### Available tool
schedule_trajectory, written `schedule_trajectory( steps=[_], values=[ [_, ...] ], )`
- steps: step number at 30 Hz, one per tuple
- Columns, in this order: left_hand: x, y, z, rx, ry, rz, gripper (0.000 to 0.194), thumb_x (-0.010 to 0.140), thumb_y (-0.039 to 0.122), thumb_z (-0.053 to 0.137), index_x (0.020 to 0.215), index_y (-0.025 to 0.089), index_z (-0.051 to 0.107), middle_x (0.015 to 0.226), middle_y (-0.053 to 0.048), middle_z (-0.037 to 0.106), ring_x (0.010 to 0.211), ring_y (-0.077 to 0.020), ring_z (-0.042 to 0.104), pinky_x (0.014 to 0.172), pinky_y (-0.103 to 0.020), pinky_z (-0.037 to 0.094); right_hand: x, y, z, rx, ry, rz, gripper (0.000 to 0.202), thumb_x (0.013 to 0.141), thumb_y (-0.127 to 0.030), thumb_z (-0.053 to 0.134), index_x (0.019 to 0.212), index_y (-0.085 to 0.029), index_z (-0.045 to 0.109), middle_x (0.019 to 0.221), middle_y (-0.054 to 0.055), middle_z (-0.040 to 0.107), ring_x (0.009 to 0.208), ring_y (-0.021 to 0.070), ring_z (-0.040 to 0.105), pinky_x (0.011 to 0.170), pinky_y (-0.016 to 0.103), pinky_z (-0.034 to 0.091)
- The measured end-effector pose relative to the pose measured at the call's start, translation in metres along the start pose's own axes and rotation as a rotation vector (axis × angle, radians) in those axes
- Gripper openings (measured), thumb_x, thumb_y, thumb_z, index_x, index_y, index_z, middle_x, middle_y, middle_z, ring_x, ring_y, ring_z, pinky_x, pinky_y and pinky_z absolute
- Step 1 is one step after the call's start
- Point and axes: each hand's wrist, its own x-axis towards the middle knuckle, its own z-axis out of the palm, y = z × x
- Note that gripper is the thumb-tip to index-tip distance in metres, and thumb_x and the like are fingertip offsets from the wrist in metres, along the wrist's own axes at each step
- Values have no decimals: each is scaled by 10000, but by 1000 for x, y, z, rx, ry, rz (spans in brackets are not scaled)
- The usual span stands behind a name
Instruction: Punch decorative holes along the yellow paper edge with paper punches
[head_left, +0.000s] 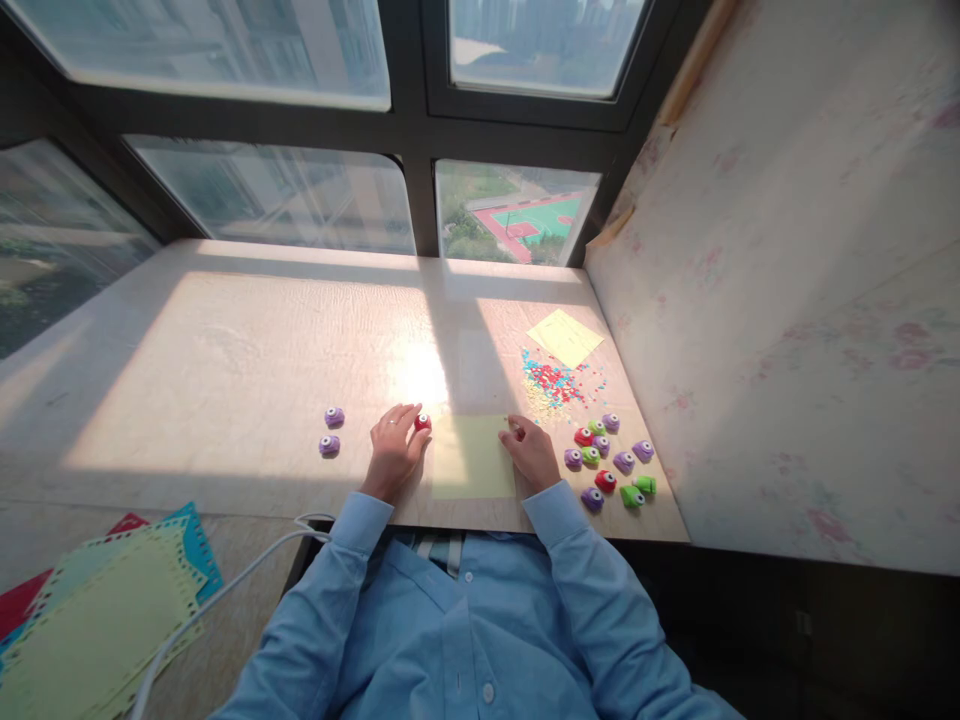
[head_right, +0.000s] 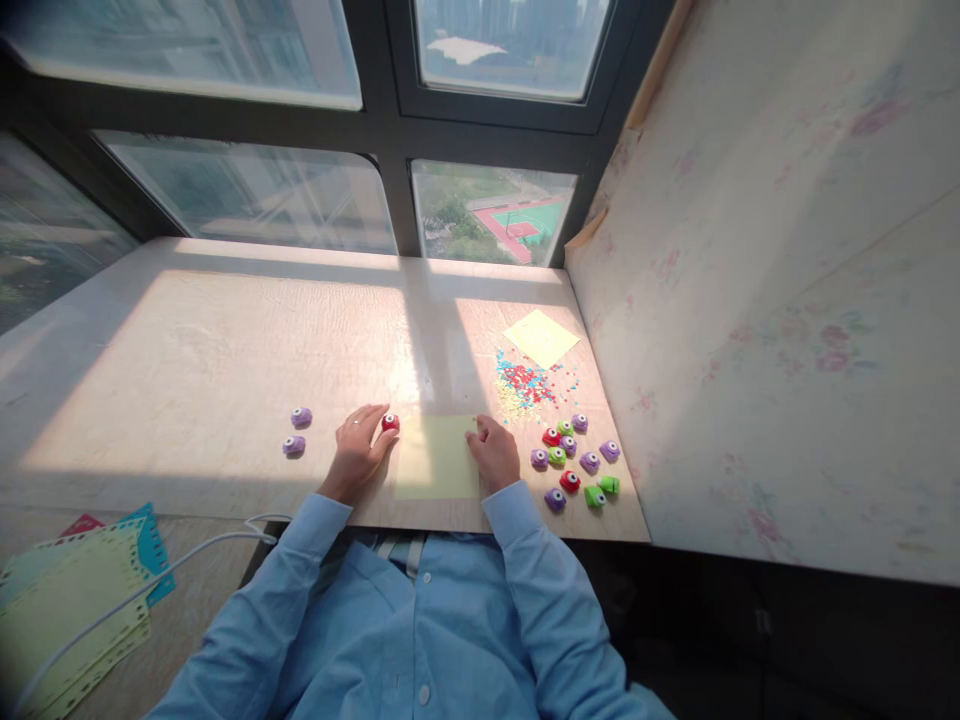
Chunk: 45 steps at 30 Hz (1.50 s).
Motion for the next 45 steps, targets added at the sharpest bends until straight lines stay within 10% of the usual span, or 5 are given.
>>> schedule_trajectory(
  steps=[7,13,31,45],
  values=[
    [-2,54,-7,-167,-28,180,273,959,228,540,1223,197,606,1185,-106,666,1104,-243,629,969,-445,518,1,-1,1,-35,1,4,464,810,-312,607,1234,-142,689,742,10,636,753,205,614,750,319,445],
    [13,84,36,-332,-245,143,358,903,180,589,1260,182,564,1254,-116,622,810,-148,662,801,-336,595,2,-1,-1,32,12,12,430,799,-318,627,1186,-150,713,738,10,657,724,191,609,754,318,465],
    [39,79,69,-122,-345,127,205,957,234,591,1100,247,737,1208,-68,683,910,-184,698,722,-278,544,3,-3,-8,673,-171,140,476,714,-472,718,1071,-157,716,686,-11,601,528,111,467,467,245,351],
    [30,68,72,-277,-254,166,231,964,200,541,1054,245,749,1052,-53,716,909,-173,689,753,-276,540,12,3,-5,435,-140,-4,363,781,-480,654,921,-168,776,819,58,743,729,187,634,666,298,499]
  ],
)
